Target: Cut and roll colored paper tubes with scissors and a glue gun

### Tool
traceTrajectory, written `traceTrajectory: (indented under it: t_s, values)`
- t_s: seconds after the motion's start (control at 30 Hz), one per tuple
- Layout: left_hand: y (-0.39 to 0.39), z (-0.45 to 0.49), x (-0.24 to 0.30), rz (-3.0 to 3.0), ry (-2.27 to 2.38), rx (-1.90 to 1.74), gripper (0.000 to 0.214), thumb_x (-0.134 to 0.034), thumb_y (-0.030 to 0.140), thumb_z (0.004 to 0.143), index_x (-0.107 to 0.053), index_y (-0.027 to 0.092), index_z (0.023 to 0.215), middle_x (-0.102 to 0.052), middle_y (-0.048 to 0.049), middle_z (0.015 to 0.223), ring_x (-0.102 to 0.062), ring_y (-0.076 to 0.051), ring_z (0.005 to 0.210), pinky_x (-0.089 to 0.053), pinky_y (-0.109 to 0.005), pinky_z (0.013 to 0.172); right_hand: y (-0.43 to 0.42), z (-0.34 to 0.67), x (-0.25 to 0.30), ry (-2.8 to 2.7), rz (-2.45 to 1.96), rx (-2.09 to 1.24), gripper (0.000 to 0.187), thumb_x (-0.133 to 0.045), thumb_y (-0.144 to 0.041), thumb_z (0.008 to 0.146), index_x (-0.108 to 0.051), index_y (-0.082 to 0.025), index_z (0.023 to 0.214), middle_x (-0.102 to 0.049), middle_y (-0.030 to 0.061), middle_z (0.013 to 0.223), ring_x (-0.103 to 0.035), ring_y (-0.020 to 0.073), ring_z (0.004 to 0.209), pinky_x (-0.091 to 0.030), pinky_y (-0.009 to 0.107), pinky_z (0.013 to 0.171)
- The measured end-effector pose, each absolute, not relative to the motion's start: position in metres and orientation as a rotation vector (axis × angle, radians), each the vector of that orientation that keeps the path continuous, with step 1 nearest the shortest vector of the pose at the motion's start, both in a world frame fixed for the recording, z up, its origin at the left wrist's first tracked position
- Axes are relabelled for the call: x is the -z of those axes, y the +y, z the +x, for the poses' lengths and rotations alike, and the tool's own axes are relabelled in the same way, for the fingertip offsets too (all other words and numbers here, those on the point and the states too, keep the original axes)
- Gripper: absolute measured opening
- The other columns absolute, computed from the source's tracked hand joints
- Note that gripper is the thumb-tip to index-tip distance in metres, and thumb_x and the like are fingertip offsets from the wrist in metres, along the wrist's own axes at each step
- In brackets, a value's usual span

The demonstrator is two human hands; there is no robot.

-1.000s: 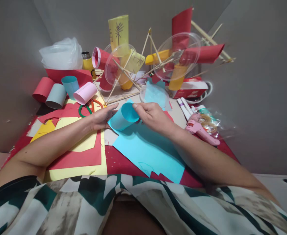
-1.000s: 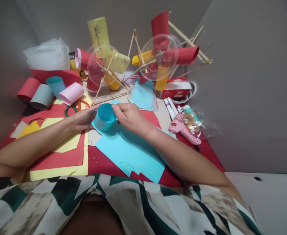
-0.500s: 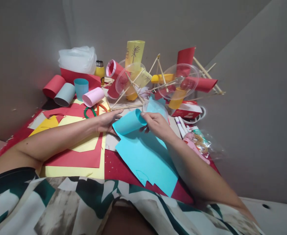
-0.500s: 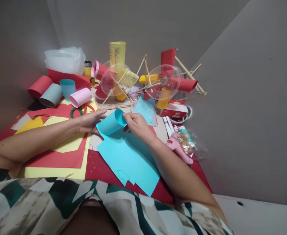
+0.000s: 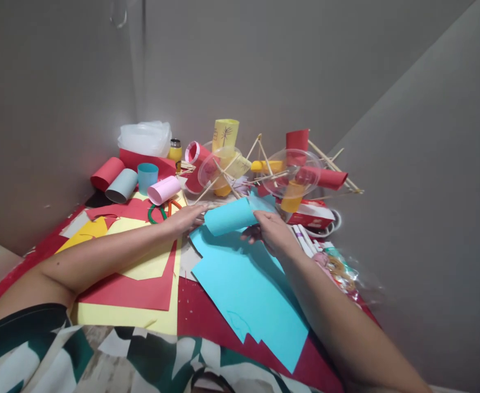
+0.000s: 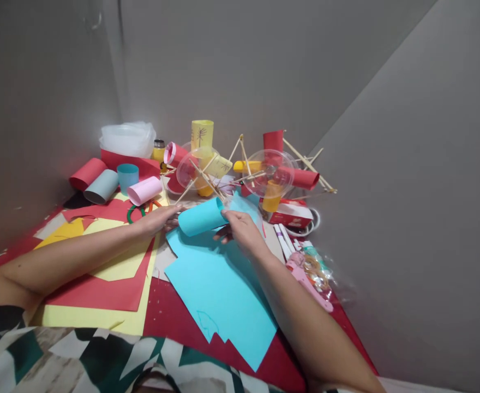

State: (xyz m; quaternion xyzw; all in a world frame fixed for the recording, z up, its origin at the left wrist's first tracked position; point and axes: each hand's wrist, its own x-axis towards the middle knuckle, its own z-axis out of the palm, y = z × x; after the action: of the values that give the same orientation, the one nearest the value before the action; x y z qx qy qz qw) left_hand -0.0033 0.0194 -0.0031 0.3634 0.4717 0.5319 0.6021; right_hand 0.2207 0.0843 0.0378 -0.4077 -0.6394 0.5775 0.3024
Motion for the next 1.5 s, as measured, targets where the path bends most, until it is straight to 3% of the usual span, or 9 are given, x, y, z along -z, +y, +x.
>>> traceTrajectory:
  t_s: [0.2,0.37,0.5,0.67,0.83,1.0,1.13,1.3,1.5]
  values:
    - [0.007,-0.003,-0.015,1.045,1.286,-1.616,0.022,-0.071,0.04,0.09,-0.067,0.021,0.099,-0.065,-0.003,0.101,-0.062,-0.014,0.091,-0.051,-0.016,0.066,0.09,0.22,-0.034,-1.465,-0.996,-1.594,0.03,-0.073,-0.046,0.069,-0.062,-0.019,0.075,-0.071,0.004,0.067,-0.066,0.0129,0.05,-0.048,0.018,0.04]
    - [-0.004,0.006,-0.024,1.206,1.238,-1.686,0.041,-0.071,0.056,0.087,-0.068,0.02,0.106,-0.07,-0.0028,0.102,-0.065,-0.009,0.068,-0.051,-0.019,0.056,0.092,0.217,-0.031,-1.347,-0.974,-1.678,0.02,-0.072,-0.037,0.077,-0.063,-0.02,0.08,-0.073,0.0029,0.069,-0.071,0.0144,0.055,-0.047,0.016,0.04]
    - [-0.011,0.015,-0.026,1.249,1.145,-1.515,0.057,-0.079,0.06,0.079,-0.066,0.018,0.114,-0.073,-0.0014,0.086,-0.073,-0.015,0.063,-0.056,-0.023,0.055,0.086,0.213,-0.031,-1.336,-0.952,-1.779,0.02,-0.075,-0.036,0.078,-0.067,-0.019,0.085,-0.077,0.006,0.078,-0.076,0.0188,0.065,-0.048,0.017,0.04]
    - [-0.013,0.018,-0.03,1.221,1.165,-1.365,0.055,-0.081,0.067,0.074,-0.066,0.015,0.084,-0.069,-0.0008,0.061,-0.074,-0.017,0.058,-0.058,-0.023,0.054,0.082,0.214,-0.03,-1.37,-0.91,-1.851,0.027,-0.078,-0.039,0.078,-0.073,-0.017,0.091,-0.079,0.01,0.089,-0.077,0.0229,0.073,-0.055,0.023,0.046]
    - [-0.009,0.015,-0.028,1.196,1.272,-1.446,0.057,-0.081,0.069,0.072,-0.064,0.015,0.074,-0.07,-0.0019,0.058,-0.077,-0.02,0.061,-0.059,-0.024,0.055,0.089,0.22,-0.028,-1.276,-0.847,-1.624,0.033,-0.076,-0.051,0.082,-0.074,-0.022,0.098,-0.078,0.0047,0.096,-0.073,0.0138,0.079,-0.057,0.019,0.058]
    - [-0.006,0.012,-0.02,1.322,1.29,-1.396,0.055,-0.077,0.069,0.076,-0.068,0.015,0.072,-0.071,-0.0019,0.061,-0.077,-0.019,0.063,-0.059,-0.023,0.057,0.085,0.219,-0.028,-1.271,-0.795,-1.521,0.048,-0.087,-0.065,0.066,-0.078,-0.022,0.086,-0.075,0.0008,0.088,-0.067,0.0122,0.082,-0.055,0.02,0.067]
    - [-0.005,0.012,-0.018,1.368,1.267,-1.337,0.05,-0.082,0.064,0.073,-0.075,0.015,0.077,-0.073,-0.0021,0.068,-0.074,-0.016,0.065,-0.058,-0.021,0.06,0.08,0.215,-0.026,-1.304,-0.82,-1.584,0.047,-0.097,-0.057,0.05,-0.078,-0.021,0.073,-0.072,-0.0009,0.078,-0.062,0.0117,0.074,-0.053,0.022,0.066]
    - [-0.002,0.01,-0.016,1.345,1.21,-1.306,0.046,-0.083,0.058,0.076,-0.079,0.016,0.094,-0.076,-0.0029,0.079,-0.076,-0.018,0.076,-0.059,-0.023,0.064,0.08,0.215,-0.021,-1.285,-0.847,-1.687,0.047,-0.098,-0.056,0.048,-0.078,-0.021,0.071,-0.073,0.0,0.081,-0.062,0.013,0.078,-0.054,0.024,0.067]
    - [-0.001,0.007,-0.011,1.595,1.263,-1.366,0.047,-0.07,0.057,0.089,-0.071,0.015,0.068,-0.065,-0.0014,0.062,-0.059,-0.012,0.06,-0.048,-0.023,0.057,0.084,0.217,-0.015,-1.268,-0.853,-1.77,0.048,-0.096,-0.06,0.051,-0.077,-0.021,0.072,-0.073,0.0011,0.08,-0.064,0.0162,0.079,-0.056,0.029,0.069]
